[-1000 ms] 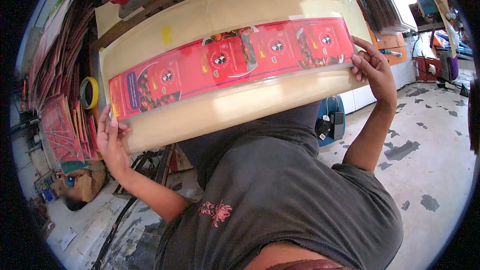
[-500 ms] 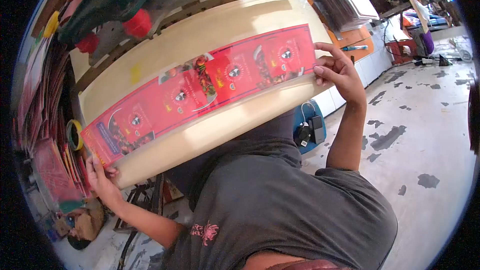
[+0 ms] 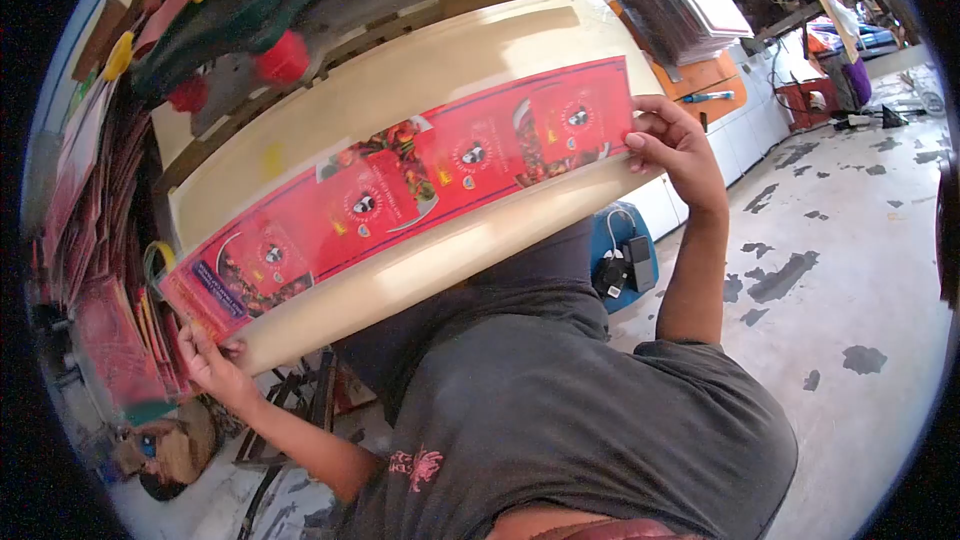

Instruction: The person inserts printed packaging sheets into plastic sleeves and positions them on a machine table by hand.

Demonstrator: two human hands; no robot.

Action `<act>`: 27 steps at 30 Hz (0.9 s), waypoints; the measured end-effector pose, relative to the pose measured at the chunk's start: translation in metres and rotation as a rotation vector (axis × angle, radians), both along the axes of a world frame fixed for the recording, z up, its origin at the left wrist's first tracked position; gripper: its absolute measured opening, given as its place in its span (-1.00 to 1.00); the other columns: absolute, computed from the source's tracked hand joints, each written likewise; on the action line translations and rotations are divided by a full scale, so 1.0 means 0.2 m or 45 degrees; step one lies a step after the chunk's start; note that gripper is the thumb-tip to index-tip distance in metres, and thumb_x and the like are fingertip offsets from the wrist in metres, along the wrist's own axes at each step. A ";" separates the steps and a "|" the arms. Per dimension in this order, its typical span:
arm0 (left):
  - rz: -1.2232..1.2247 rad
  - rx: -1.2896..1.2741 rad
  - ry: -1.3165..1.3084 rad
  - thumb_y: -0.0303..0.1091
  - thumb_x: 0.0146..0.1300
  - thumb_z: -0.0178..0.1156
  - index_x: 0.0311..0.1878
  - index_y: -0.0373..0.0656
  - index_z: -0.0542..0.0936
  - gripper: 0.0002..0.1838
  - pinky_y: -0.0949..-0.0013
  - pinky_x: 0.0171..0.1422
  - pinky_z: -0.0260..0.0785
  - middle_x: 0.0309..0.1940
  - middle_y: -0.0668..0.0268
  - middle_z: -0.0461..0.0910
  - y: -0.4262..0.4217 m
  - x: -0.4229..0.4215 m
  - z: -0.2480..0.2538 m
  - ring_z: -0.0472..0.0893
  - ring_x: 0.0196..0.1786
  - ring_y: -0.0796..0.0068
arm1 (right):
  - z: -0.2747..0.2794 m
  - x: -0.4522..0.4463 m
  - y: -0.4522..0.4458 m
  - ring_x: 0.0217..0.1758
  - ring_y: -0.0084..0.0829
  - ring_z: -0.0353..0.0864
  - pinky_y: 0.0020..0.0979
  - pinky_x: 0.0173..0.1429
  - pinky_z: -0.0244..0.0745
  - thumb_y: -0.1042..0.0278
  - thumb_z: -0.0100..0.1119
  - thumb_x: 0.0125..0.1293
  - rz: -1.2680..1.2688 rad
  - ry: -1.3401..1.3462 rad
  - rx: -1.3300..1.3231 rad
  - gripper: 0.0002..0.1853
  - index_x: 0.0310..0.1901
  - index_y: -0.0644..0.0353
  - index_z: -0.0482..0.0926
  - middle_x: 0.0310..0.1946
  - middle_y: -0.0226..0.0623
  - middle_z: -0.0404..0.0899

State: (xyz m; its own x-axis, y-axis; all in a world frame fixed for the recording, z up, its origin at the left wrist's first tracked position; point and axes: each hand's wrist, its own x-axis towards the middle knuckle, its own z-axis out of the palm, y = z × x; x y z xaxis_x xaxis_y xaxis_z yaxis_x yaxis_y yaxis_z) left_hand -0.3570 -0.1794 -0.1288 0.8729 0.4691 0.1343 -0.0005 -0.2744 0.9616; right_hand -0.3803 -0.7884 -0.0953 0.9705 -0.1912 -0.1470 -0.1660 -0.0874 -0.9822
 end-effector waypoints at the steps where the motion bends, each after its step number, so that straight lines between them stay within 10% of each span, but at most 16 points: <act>1: 0.019 0.001 -0.047 -0.11 0.59 0.15 0.05 -0.16 0.53 -0.72 0.56 -0.41 0.30 -0.40 0.46 0.56 -0.01 0.00 0.00 0.42 -0.52 0.74 | 0.00 0.00 0.00 -0.34 -0.66 0.63 -0.59 -0.26 0.53 0.43 0.38 0.37 0.018 -0.003 0.014 -0.55 0.25 0.29 0.52 -0.31 -0.39 0.70; 7: -0.090 -0.112 0.036 -0.19 0.56 0.19 0.27 -0.25 0.53 -0.61 0.60 -0.43 0.27 -0.40 0.44 0.60 -0.03 -0.04 0.08 0.45 -0.52 0.74 | 0.02 -0.01 0.08 -0.33 -0.69 0.54 -0.56 -0.17 0.41 0.36 0.39 0.37 -0.182 0.031 -0.066 -0.53 0.29 0.27 0.59 -0.40 -0.49 0.62; 12: -0.189 -0.139 0.367 -0.24 0.52 0.25 0.41 -0.25 0.49 -0.51 0.67 -0.48 0.16 -0.48 0.45 0.59 0.00 -0.08 0.15 0.43 -0.53 0.79 | 0.05 -0.01 0.17 -0.61 -0.74 0.36 -0.60 -0.59 0.14 0.24 0.41 0.39 -0.250 0.096 -0.271 -0.50 0.26 0.30 0.59 -0.58 -0.53 0.51; 27: -0.189 -0.281 0.315 -0.31 0.44 0.34 0.43 -0.31 0.47 -0.44 0.69 -0.38 0.29 -0.43 0.48 0.58 0.06 -0.14 0.08 0.48 -0.45 0.77 | 0.02 -0.04 0.13 -0.48 -0.74 0.49 -0.65 -0.44 0.28 0.36 0.29 0.44 -0.124 0.091 -0.150 -0.40 0.45 0.33 0.40 -0.44 -0.51 0.58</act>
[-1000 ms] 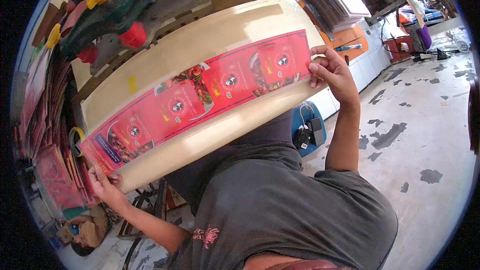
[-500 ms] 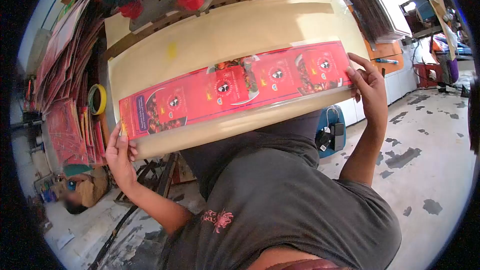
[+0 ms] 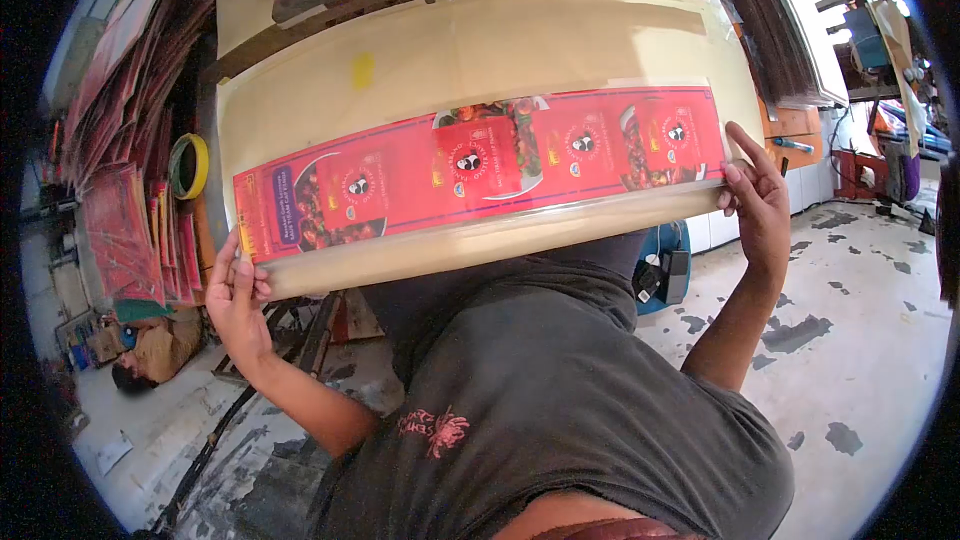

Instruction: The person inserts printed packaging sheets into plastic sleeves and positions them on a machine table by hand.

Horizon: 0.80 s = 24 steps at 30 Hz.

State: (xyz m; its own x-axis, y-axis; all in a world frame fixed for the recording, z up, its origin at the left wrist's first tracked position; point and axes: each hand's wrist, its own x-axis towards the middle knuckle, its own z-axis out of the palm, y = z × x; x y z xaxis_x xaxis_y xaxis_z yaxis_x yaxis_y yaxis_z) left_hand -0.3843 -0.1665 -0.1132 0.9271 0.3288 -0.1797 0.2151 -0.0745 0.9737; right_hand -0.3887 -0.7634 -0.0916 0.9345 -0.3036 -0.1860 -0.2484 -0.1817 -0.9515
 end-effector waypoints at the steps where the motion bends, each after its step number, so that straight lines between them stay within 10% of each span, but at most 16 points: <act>1: 0.027 0.017 0.015 -0.31 0.46 0.32 0.45 -0.30 0.45 -0.43 0.68 -0.38 0.25 -0.43 0.48 0.56 0.00 0.00 0.00 0.45 -0.45 0.78 | 0.00 0.00 0.00 -0.47 -0.73 0.51 -0.64 -0.41 0.30 0.36 0.29 0.44 -0.030 0.005 0.073 -0.40 0.45 0.35 0.40 -0.44 -0.50 0.59; 24: 0.195 0.057 -0.268 -0.39 0.49 0.27 0.46 -0.27 0.43 -0.47 0.71 -0.37 0.23 -0.34 0.54 0.53 -0.01 -0.04 -0.11 0.46 -0.38 0.82 | -0.08 -0.01 -0.03 -0.61 -0.77 0.37 -0.66 -0.61 0.12 0.33 0.34 0.40 -0.114 -0.123 -0.009 -0.58 0.22 0.31 0.58 -0.45 -0.52 0.56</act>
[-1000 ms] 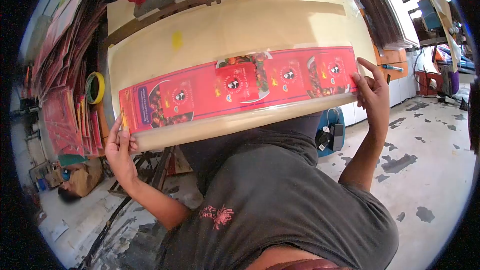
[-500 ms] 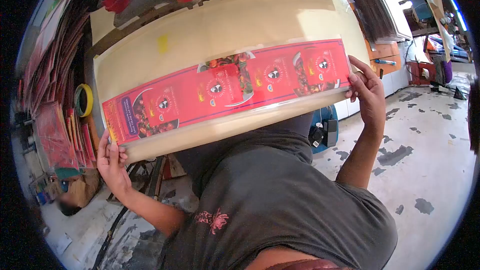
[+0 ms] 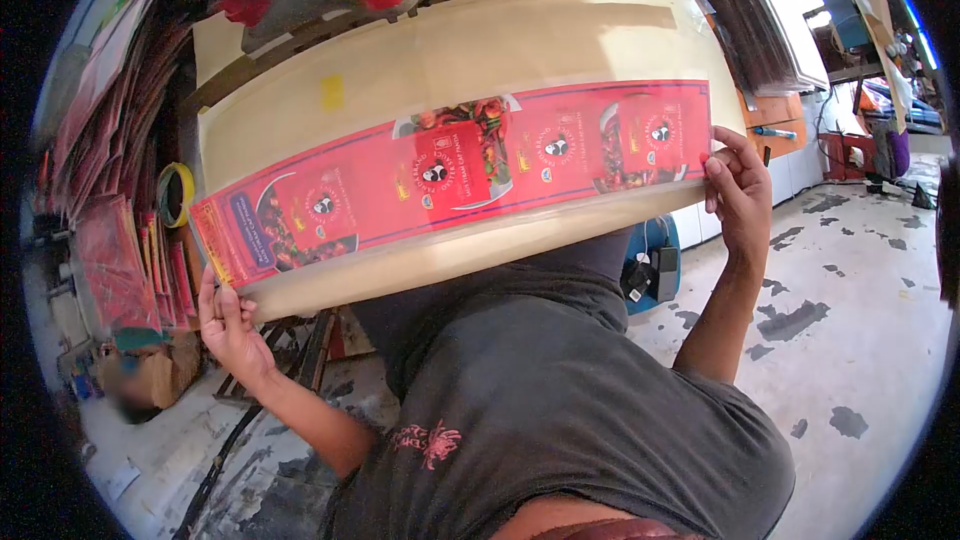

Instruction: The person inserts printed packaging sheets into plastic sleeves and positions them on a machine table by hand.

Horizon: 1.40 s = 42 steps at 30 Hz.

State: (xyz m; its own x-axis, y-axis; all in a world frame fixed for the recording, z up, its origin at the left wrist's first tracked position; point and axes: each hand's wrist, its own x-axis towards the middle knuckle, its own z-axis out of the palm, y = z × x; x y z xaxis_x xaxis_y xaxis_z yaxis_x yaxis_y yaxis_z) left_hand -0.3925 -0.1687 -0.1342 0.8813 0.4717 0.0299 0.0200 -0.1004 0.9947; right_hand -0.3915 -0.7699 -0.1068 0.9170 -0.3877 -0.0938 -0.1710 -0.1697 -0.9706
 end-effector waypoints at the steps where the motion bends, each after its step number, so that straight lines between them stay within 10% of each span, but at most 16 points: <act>1: 0.021 0.000 -0.013 -0.37 0.48 0.28 0.47 -0.21 0.44 -0.46 0.72 -0.38 0.22 -0.35 0.56 0.50 0.00 0.00 0.00 0.45 -0.38 0.82 | -0.01 0.00 0.00 -0.61 -0.76 0.38 -0.66 -0.61 0.13 0.34 0.34 0.40 0.000 -0.030 0.007 -0.58 0.23 0.31 0.57 -0.43 -0.50 0.56; 42: -0.175 0.078 0.148 -0.40 0.42 0.34 0.42 -0.31 0.42 -0.44 0.63 -0.21 0.33 -0.44 0.45 0.61 -0.08 0.05 0.11 0.50 -0.38 0.75 | -0.03 -0.01 -0.03 -0.63 -0.76 0.36 -0.71 -0.61 0.15 0.37 0.32 0.46 0.024 -0.025 0.110 -0.62 0.19 0.25 0.43 -0.49 -0.46 0.54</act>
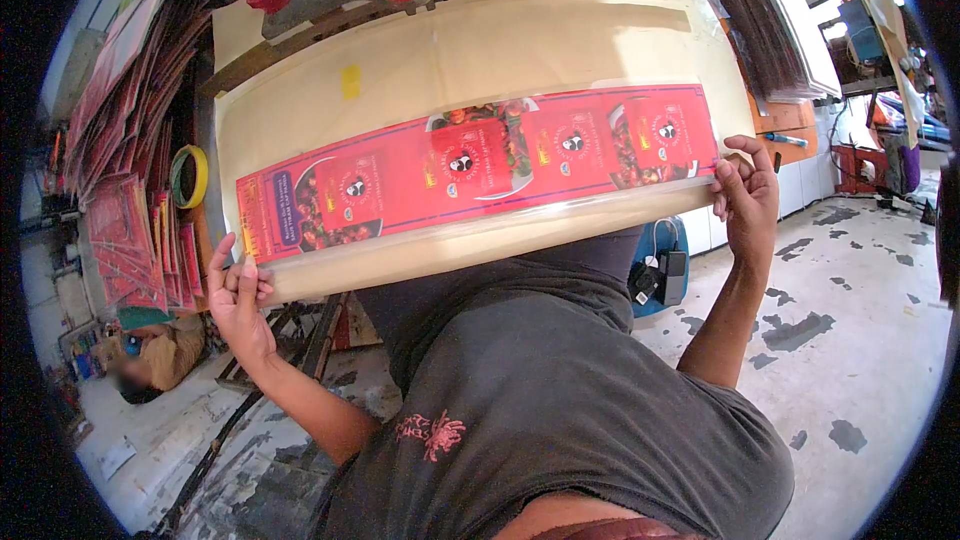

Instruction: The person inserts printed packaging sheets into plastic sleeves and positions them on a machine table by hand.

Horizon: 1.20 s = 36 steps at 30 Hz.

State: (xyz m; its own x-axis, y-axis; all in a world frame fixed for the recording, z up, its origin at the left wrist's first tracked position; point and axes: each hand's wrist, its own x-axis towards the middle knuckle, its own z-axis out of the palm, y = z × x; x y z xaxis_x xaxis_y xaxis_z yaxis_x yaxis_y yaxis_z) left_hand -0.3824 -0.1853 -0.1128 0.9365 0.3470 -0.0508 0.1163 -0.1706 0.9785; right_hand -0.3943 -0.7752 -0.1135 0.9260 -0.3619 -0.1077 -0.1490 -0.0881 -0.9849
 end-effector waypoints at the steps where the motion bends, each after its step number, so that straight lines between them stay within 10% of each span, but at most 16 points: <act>1: -0.010 0.000 0.011 -0.41 0.42 0.33 0.42 -0.31 0.42 -0.44 0.62 -0.19 0.33 -0.43 0.45 0.62 0.00 0.00 0.00 0.51 -0.38 0.74 | -0.01 0.00 0.00 -0.63 -0.76 0.37 -0.71 -0.61 0.15 0.36 0.31 0.47 -0.015 -0.014 0.037 -0.63 0.18 0.25 0.43 -0.49 -0.46 0.54; 36: -0.015 0.022 0.053 -0.39 0.41 0.35 0.38 -0.28 0.47 -0.47 0.65 -0.25 0.32 -0.43 0.42 0.65 -0.01 -0.01 0.02 0.48 -0.43 0.75 | 0.04 -0.01 0.03 -0.46 -0.73 0.52 -0.68 -0.46 0.23 0.37 0.28 0.44 -0.047 0.023 0.036 -0.66 0.16 0.26 0.49 -0.42 -0.46 0.62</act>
